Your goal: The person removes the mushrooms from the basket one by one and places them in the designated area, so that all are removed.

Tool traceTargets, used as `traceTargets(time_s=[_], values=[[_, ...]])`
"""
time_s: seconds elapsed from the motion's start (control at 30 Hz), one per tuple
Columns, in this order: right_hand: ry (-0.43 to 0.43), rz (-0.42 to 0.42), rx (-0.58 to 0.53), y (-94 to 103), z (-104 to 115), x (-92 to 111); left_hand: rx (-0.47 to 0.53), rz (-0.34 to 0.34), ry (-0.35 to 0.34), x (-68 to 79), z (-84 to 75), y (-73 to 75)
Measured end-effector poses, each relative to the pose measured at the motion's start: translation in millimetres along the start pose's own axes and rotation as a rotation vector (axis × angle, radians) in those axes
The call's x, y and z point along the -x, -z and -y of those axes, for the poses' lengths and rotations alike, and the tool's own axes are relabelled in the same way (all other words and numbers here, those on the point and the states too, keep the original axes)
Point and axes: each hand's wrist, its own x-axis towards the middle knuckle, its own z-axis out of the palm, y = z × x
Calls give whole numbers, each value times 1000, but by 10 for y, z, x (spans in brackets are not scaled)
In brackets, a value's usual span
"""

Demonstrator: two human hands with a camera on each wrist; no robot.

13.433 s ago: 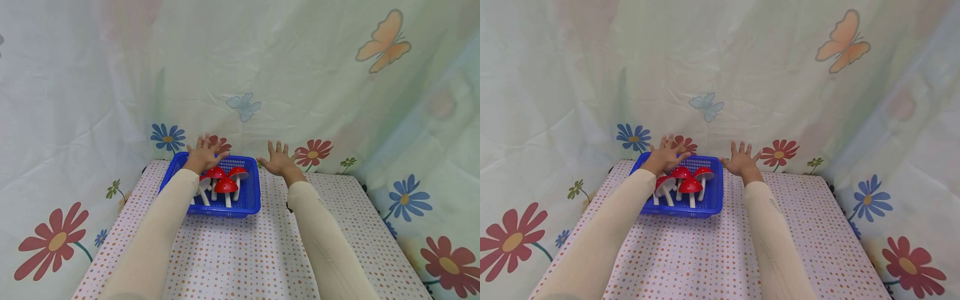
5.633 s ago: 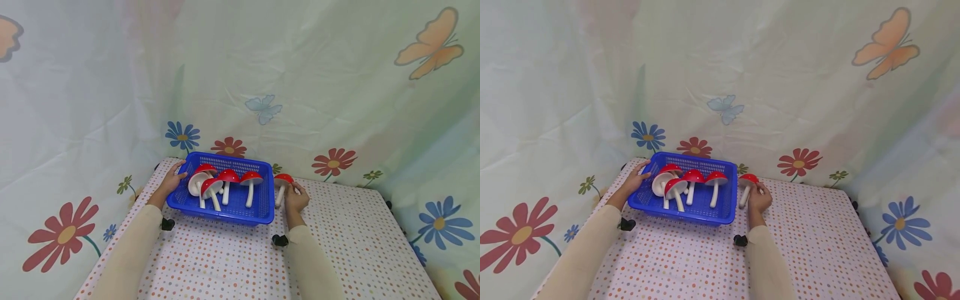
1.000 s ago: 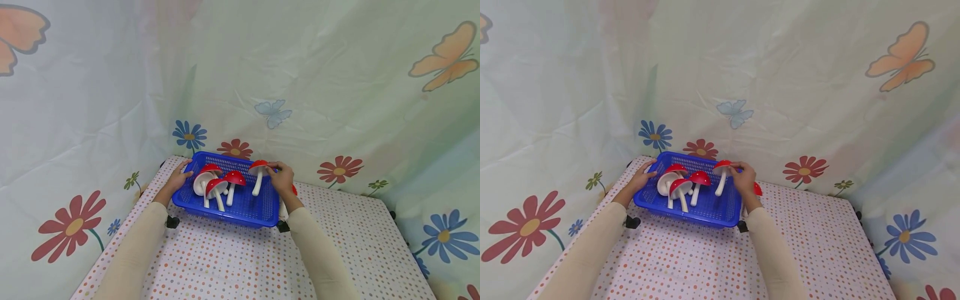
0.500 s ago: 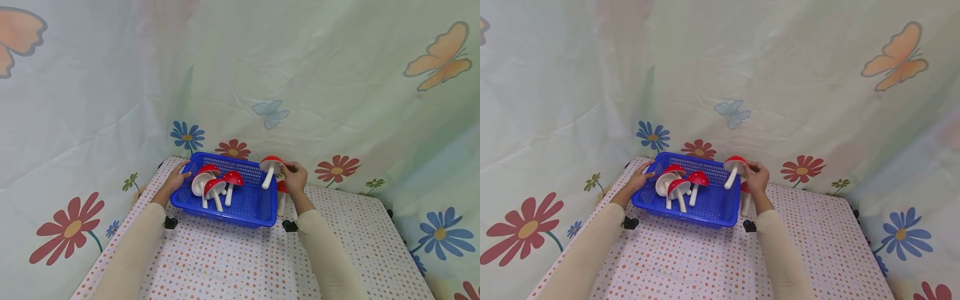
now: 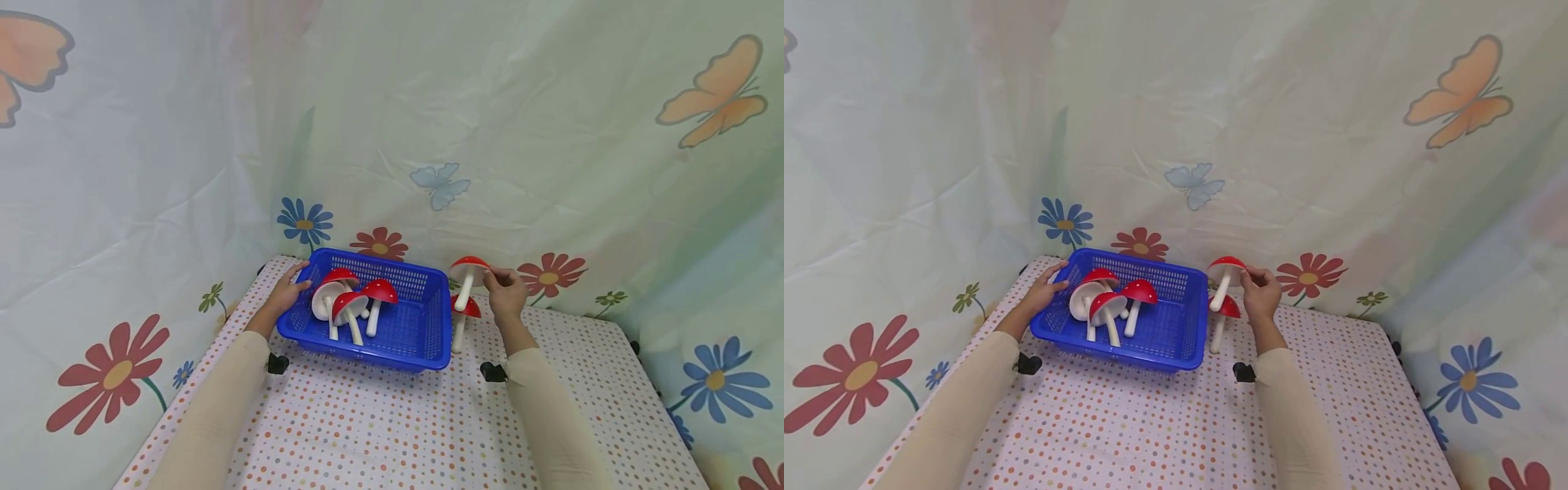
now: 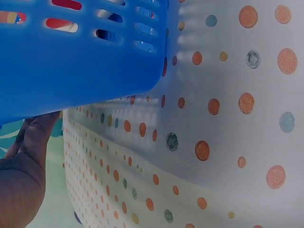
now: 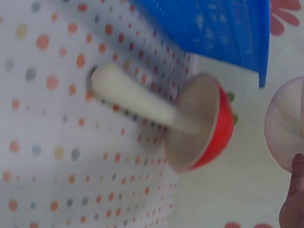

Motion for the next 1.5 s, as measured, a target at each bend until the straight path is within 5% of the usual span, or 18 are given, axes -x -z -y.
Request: traceTargets(time_s=[0.33,0.63,0.93,1.5], values=[[-56,-89,-38,382,-247,-94,4,-1,1,-21,21,7],[-191,-93,42,596,-520,-35,-5,-2,6,-25,49,-6],[-201,-58,213,656,-690,18,-5,-1,8,-26,22,-12],[-156,-20,256,713,-848,24,7,-3,29,-22,12,-4]])
